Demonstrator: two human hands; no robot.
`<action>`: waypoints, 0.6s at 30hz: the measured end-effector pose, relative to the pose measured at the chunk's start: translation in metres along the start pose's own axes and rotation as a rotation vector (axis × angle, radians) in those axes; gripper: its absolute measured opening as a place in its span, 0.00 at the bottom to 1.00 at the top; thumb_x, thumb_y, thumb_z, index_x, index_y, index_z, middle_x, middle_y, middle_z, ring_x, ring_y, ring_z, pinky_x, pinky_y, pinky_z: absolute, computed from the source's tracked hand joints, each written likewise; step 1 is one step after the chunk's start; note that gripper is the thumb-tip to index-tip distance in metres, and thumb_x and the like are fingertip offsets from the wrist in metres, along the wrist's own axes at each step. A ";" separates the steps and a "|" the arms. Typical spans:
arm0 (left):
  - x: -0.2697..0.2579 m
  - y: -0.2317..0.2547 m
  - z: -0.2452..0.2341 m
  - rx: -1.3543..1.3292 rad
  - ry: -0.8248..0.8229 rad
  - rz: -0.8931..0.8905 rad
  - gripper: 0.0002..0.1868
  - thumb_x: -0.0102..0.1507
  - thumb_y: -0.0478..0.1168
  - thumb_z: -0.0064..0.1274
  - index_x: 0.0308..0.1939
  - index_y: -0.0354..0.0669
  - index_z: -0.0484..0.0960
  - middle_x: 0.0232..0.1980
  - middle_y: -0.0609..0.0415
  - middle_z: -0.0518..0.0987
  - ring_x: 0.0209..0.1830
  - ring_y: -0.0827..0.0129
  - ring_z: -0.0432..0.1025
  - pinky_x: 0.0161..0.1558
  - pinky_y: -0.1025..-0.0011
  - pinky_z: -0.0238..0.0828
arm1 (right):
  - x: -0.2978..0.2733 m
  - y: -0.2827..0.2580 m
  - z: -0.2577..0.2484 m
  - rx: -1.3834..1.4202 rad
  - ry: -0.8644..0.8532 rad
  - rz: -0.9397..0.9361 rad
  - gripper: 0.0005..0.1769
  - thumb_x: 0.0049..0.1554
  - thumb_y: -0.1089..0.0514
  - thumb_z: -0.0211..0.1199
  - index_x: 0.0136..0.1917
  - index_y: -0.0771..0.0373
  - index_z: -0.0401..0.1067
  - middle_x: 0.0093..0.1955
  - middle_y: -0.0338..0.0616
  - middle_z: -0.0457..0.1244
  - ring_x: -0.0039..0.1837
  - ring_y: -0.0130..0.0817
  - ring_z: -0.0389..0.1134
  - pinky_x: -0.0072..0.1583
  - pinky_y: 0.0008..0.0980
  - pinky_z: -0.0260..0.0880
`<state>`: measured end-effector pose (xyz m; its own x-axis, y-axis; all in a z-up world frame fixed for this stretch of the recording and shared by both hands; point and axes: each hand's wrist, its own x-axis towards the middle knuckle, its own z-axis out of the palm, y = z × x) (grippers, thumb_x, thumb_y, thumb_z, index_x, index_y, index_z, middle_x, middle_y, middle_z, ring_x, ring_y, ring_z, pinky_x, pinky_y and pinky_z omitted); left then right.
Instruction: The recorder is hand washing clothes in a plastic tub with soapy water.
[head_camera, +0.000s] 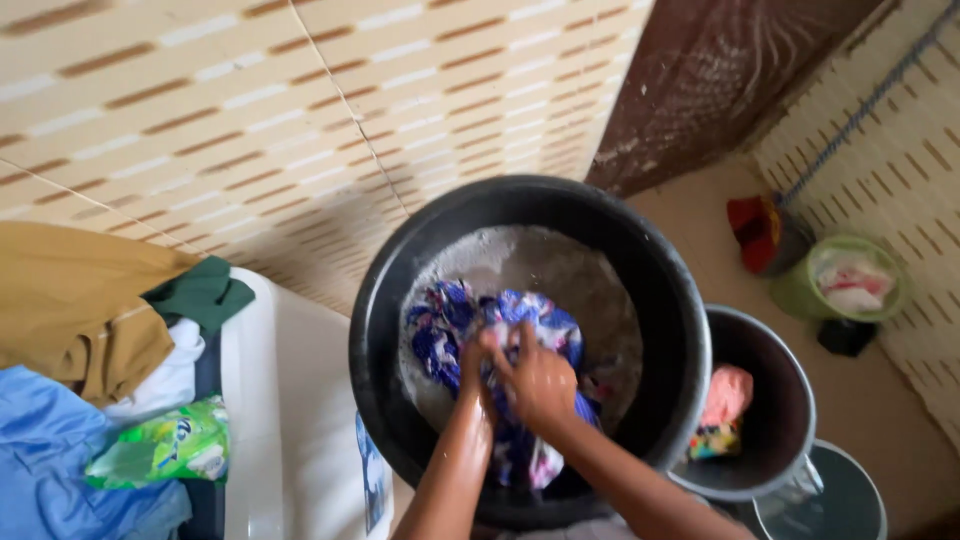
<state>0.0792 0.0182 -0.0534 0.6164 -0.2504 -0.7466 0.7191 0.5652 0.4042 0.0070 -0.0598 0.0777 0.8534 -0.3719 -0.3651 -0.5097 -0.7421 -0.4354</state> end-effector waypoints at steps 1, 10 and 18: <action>-0.010 -0.007 -0.001 0.006 0.002 -0.017 0.22 0.68 0.53 0.41 0.47 0.40 0.82 0.38 0.52 0.84 0.35 0.63 0.77 0.39 0.64 0.76 | 0.012 0.010 0.009 0.000 -0.004 0.018 0.43 0.57 0.21 0.51 0.69 0.55 0.65 0.42 0.59 0.70 0.48 0.57 0.73 0.52 0.53 0.73; -0.087 -0.015 0.044 0.609 -0.081 0.531 0.35 0.65 0.56 0.52 0.73 0.48 0.64 0.65 0.57 0.71 0.61 0.67 0.71 0.59 0.65 0.67 | 0.084 0.016 -0.024 0.601 -0.332 0.101 0.31 0.52 0.49 0.66 0.70 0.50 0.72 0.63 0.59 0.71 0.61 0.52 0.73 0.58 0.45 0.72; 0.032 0.010 0.001 -0.149 -0.647 -0.385 0.26 0.71 0.63 0.48 0.49 0.43 0.78 0.46 0.48 0.81 0.46 0.55 0.77 0.49 0.58 0.79 | -0.028 -0.019 -0.032 0.756 0.460 -0.104 0.24 0.43 0.67 0.56 0.54 0.64 0.77 0.49 0.55 0.72 0.51 0.43 0.75 0.57 0.34 0.71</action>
<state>0.1067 0.0151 -0.0727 0.4287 -0.8353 -0.3441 0.8987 0.4331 0.0683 -0.0038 -0.0533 0.1227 0.7762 -0.6305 0.0023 -0.2238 -0.2790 -0.9338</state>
